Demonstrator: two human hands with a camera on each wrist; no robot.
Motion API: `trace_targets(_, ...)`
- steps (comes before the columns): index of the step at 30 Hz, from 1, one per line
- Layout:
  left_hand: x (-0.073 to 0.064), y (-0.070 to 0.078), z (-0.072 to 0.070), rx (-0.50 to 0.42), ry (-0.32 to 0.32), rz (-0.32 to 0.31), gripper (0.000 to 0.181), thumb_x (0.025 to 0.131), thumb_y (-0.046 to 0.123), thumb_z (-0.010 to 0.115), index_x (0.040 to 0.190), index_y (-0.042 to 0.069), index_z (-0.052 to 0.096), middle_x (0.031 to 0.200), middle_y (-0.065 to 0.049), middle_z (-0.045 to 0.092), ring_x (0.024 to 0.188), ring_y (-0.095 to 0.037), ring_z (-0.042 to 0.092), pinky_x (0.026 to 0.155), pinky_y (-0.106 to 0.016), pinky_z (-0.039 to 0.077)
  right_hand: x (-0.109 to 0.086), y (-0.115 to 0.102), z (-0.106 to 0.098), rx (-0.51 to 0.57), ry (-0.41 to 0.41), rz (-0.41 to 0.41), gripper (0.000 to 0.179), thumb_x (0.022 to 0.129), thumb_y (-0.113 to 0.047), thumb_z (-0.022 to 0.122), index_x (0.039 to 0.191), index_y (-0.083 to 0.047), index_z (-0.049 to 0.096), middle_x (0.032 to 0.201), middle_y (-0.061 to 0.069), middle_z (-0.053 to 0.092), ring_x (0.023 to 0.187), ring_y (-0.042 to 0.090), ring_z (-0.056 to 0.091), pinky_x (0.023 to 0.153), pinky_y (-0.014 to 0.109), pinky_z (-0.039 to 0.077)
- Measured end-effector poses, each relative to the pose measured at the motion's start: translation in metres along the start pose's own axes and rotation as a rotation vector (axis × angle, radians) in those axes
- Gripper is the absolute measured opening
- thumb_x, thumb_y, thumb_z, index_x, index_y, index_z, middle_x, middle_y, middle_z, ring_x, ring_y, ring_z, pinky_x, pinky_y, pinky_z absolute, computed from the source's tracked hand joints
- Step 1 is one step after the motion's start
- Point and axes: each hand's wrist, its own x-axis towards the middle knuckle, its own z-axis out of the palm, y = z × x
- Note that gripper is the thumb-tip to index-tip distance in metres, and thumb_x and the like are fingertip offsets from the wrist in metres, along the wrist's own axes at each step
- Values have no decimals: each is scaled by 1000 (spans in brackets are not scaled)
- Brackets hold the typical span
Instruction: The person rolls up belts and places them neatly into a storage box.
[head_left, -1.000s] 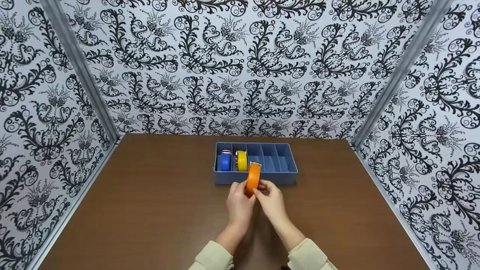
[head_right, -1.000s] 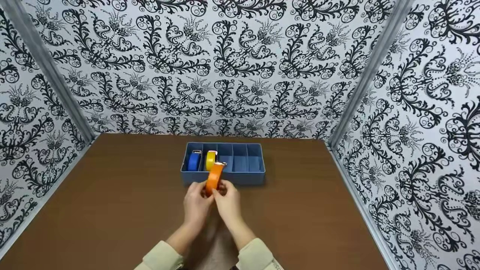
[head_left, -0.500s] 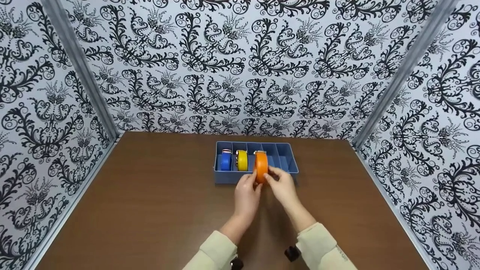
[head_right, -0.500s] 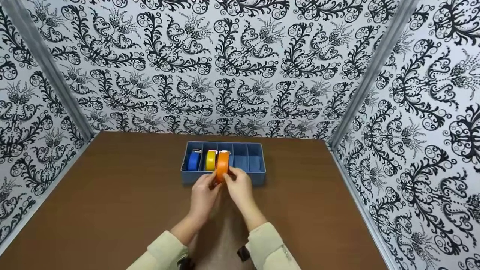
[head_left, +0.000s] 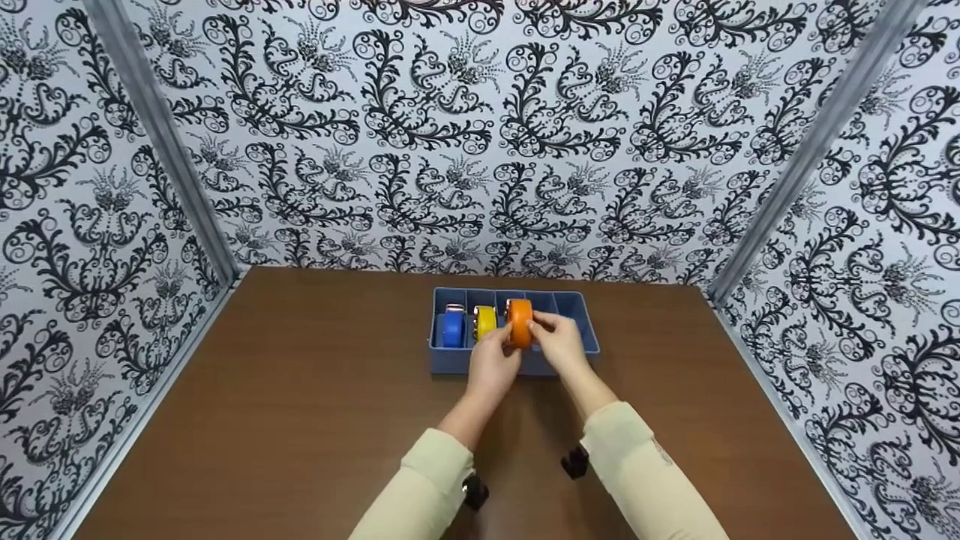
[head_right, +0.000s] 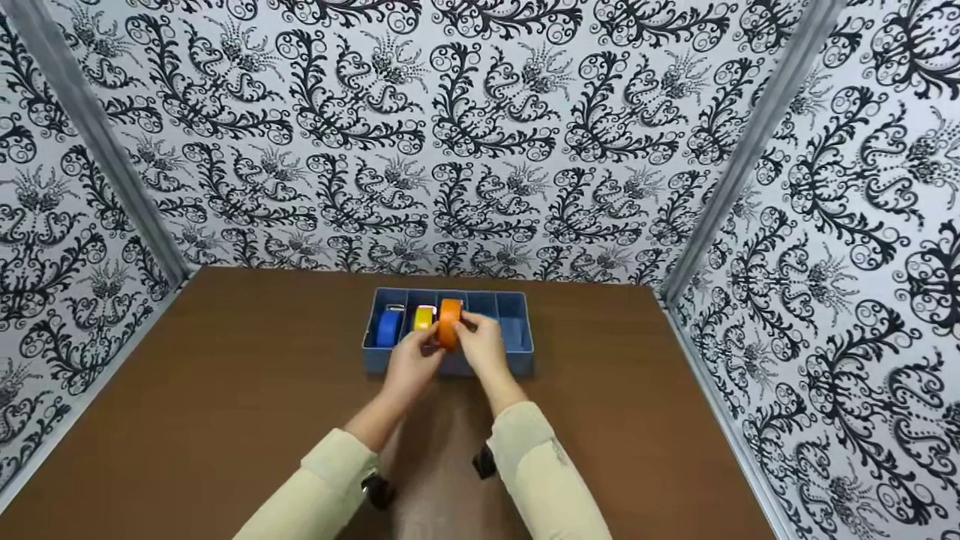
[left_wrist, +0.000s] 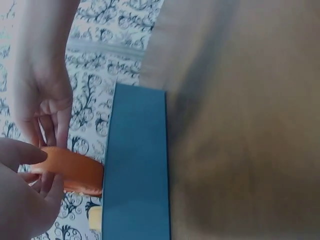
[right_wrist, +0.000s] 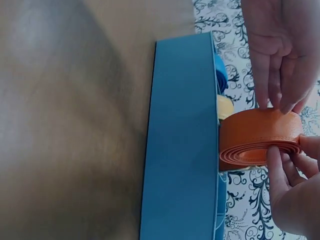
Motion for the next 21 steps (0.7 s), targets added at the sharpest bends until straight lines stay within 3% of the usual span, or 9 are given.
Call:
trace_targets(4,14,-1,2,-49,-68,-107,40,88,3,66,128,-3,61,120,-16,65,109,-26,62,92,-36,50,13,3,1,-25,10,11,27,93,0,60,119,10,64,116,25,64,96,30,67,77,35,56)
trace_targets(7,20,-3,4,-11,-81,-145,41,89,5,67,129,0,61,123,-13,65,111,-27,58,94,-36,48,19,6,2,-40,5,25,28,94,-1,59,119,10,64,118,26,63,99,33,66,78,34,56)
trace_targets(13,20,-8,12,161,-49,-155,42,87,13,71,128,8,65,114,-8,67,100,-26,47,88,-40,42,24,18,7,-95,15,42,28,94,-4,61,119,8,65,118,23,64,101,33,65,81,37,55)
trace_targets(21,15,-19,21,304,-18,-139,36,83,13,70,117,4,68,108,-8,68,106,-30,49,89,-48,39,23,39,17,-173,19,-64,21,90,1,64,107,11,69,109,24,67,103,36,63,86,43,52)
